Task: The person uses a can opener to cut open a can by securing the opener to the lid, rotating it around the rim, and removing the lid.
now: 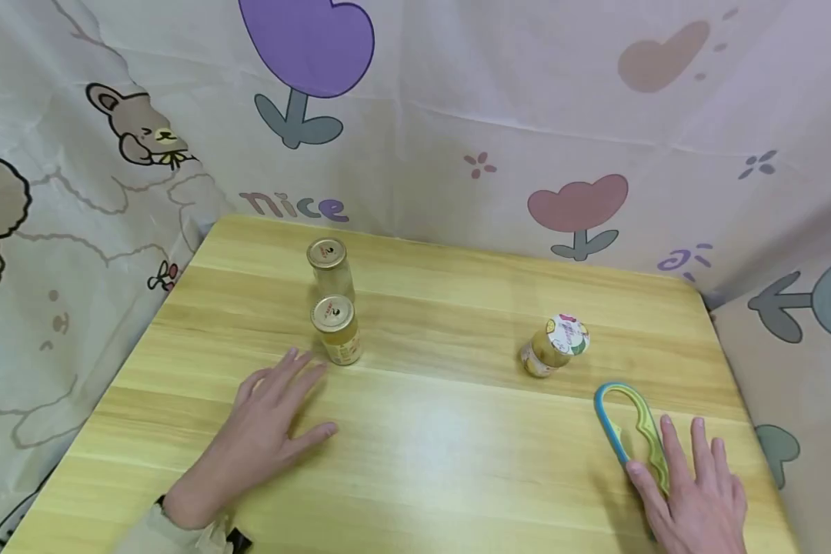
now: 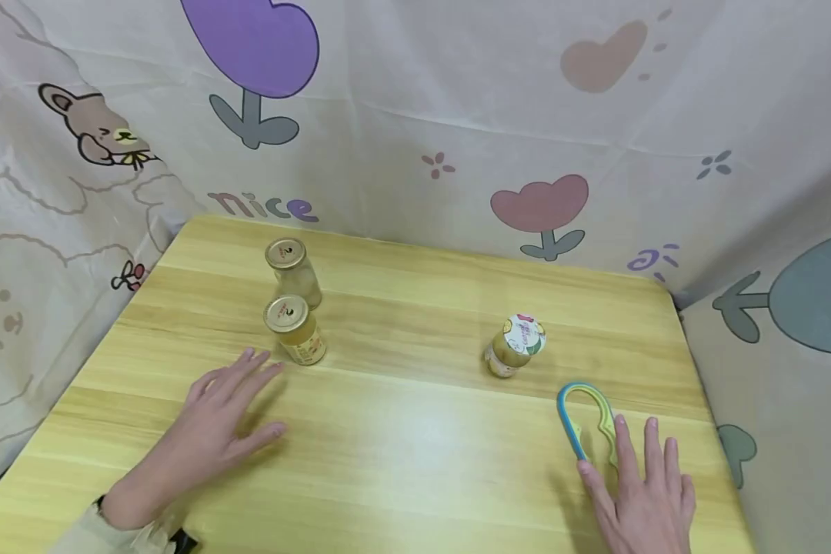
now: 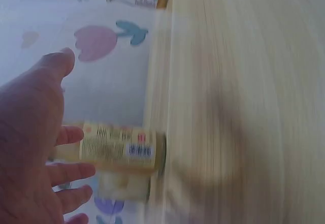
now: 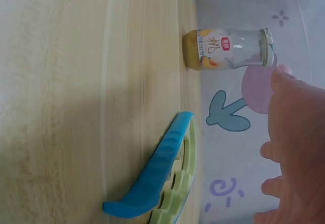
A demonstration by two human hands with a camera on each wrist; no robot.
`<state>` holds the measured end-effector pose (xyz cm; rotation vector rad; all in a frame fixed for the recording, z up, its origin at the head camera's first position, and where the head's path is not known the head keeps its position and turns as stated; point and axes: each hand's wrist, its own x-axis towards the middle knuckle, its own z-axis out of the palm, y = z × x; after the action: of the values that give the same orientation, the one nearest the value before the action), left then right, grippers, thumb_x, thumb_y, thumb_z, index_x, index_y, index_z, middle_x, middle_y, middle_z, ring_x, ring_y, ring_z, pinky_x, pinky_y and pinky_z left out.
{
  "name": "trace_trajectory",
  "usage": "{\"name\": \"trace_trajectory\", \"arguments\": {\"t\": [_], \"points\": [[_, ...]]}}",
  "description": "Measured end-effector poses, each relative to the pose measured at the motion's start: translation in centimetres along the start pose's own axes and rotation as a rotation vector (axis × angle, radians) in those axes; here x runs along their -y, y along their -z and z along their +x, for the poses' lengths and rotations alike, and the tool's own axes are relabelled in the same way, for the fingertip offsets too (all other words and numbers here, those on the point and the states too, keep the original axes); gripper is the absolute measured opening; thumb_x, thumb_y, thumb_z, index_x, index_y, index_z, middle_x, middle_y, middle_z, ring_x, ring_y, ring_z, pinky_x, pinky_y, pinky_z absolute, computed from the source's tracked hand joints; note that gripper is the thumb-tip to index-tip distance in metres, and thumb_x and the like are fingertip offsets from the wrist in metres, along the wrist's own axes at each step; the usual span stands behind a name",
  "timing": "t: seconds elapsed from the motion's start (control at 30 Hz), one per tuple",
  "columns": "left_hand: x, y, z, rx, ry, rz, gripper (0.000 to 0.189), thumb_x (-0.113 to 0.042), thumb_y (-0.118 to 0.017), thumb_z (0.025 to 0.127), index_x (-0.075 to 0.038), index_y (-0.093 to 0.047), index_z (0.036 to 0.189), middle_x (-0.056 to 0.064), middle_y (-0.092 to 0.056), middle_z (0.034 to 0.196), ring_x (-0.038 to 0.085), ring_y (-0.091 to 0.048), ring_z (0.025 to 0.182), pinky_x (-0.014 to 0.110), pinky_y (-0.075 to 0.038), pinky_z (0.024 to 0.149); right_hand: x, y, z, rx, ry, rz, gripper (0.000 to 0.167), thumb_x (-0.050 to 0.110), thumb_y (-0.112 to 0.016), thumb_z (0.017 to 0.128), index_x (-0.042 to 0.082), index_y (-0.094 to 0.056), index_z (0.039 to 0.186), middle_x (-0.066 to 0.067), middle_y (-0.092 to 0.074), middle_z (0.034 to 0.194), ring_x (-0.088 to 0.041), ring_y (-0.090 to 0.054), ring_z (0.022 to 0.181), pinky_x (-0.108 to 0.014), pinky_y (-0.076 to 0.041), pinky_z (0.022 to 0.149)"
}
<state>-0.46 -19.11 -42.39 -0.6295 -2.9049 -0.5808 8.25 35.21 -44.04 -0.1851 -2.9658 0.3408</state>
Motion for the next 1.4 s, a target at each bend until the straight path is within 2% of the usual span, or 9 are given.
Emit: {"name": "trace_trajectory", "arguments": {"t": [0.2, 0.43, 0.67, 0.8, 0.9, 1.0, 1.13, 1.3, 1.4], "points": [[-2.6, -1.8, 0.4, 0.06, -0.102, -0.087, 0.076, -0.058, -0.07, 0.092, -0.017, -0.048, 0.153, 0.015, -0.046, 0.161, 0.036, -0.039, 0.152, 0.059, -0.035, 0.116, -0.4, -0.7, -0.4, 0.006, -0.05, 0.003, 0.074, 0.045, -0.052, 0.106, 0.016, -0.018, 0.166, -0.029, -0.005, 0.172, -0.064, -0.014, 0.151, -0.083, -0.024, 0.1], [-5.6, -3.7, 2.5, 0.133, -0.212, -0.227, 0.067, -0.059, -0.06, 0.099, -0.023, -0.047, 0.154, 0.005, -0.051, 0.158, 0.027, -0.04, 0.154, 0.053, -0.044, 0.114, -0.2, -1.1, 0.1, 0.007, -0.1, 0.041, 0.079, 0.043, -0.063, 0.101, 0.012, -0.026, 0.164, -0.035, -0.011, 0.169, -0.069, -0.043, 0.125, -0.084, -0.036, 0.087], [-7.5, -5.2, 5.2, 0.264, -0.149, -0.454, 0.063, -0.062, -0.055, 0.1, -0.028, -0.046, 0.153, -0.003, -0.047, 0.161, 0.017, -0.037, 0.156, 0.051, -0.039, 0.12, 0.0, -1.5, 0.5, 0.072, -0.108, 0.038, 0.086, 0.048, -0.069, 0.096, 0.005, -0.03, 0.16, -0.042, -0.022, 0.16, -0.062, -0.049, 0.119, -0.081, -0.042, 0.082], [-8.6, -6.7, 7.1, 0.319, -0.11, -0.563, 0.061, -0.059, -0.054, 0.102, -0.026, -0.047, 0.152, -0.005, -0.051, 0.156, 0.015, -0.048, 0.147, 0.049, -0.043, 0.119, -0.1, -1.9, 0.6, 0.12, -0.13, 0.023, 0.092, 0.052, -0.071, 0.094, 0.002, -0.029, 0.159, -0.045, -0.028, 0.153, -0.062, -0.054, 0.114, -0.078, -0.046, 0.082], [-9.3, -8.0, 8.5, 0.322, -0.125, -0.607, 0.059, -0.056, -0.054, 0.104, -0.021, -0.047, 0.151, -0.004, -0.054, 0.151, 0.015, -0.055, 0.139, 0.044, -0.047, 0.116, -0.4, -2.2, 0.5, 0.134, -0.146, 0.019, 0.095, 0.053, -0.071, 0.093, 0.0, -0.028, 0.159, -0.047, -0.03, 0.15, -0.065, -0.053, 0.113, -0.078, -0.046, 0.084], [-9.9, -9.2, 9.9, 0.331, -0.142, -0.658, 0.059, -0.053, -0.053, 0.105, -0.016, -0.047, 0.151, 0.0, -0.056, 0.15, 0.017, -0.055, 0.138, 0.041, -0.048, 0.115, -0.6, -2.5, 0.2, 0.091, -0.17, 0.017, 0.101, 0.054, -0.078, 0.087, -0.002, -0.031, 0.156, -0.046, -0.035, 0.146, -0.067, -0.05, 0.113, -0.077, -0.046, 0.085], [-10.7, -10.8, 11.7, 0.342, -0.113, -0.731, 0.057, -0.049, -0.056, 0.105, -0.015, -0.047, 0.149, 0.003, -0.058, 0.148, 0.018, -0.056, 0.136, 0.036, -0.05, 0.112, -0.9, -2.9, -0.2, 0.063, -0.215, 0.005, 0.107, 0.057, -0.082, 0.081, -0.004, -0.034, 0.154, -0.045, -0.042, 0.139, -0.066, -0.05, 0.112, -0.074, -0.046, 0.085], [-11.8, -12.9, 14.0, 0.303, -0.088, -0.78, 0.051, -0.04, -0.059, 0.105, -0.01, -0.048, 0.145, 0.006, -0.06, 0.145, 0.018, -0.058, 0.134, 0.03, -0.051, 0.108, -1.1, -3.3, -0.5, 0.076, -0.244, -0.023, 0.098, 0.057, -0.08, 0.083, -0.008, -0.042, 0.145, -0.046, -0.051, 0.123, -0.062, -0.056, 0.103, -0.07, -0.048, 0.083], [-12.8, -13.4, 15.1, 0.281, -0.078, -0.799, 0.05, -0.037, -0.06, 0.104, -0.008, -0.048, 0.143, 0.007, -0.06, 0.144, 0.02, -0.058, 0.133, 0.03, -0.051, 0.108, -1.2, -3.5, -0.7, 0.092, -0.279, -0.026, 0.093, 0.057, -0.077, 0.086, -0.009, -0.045, 0.142, -0.045, -0.053, 0.116, -0.061, -0.058, 0.099, -0.067, -0.049, 0.081]]}}
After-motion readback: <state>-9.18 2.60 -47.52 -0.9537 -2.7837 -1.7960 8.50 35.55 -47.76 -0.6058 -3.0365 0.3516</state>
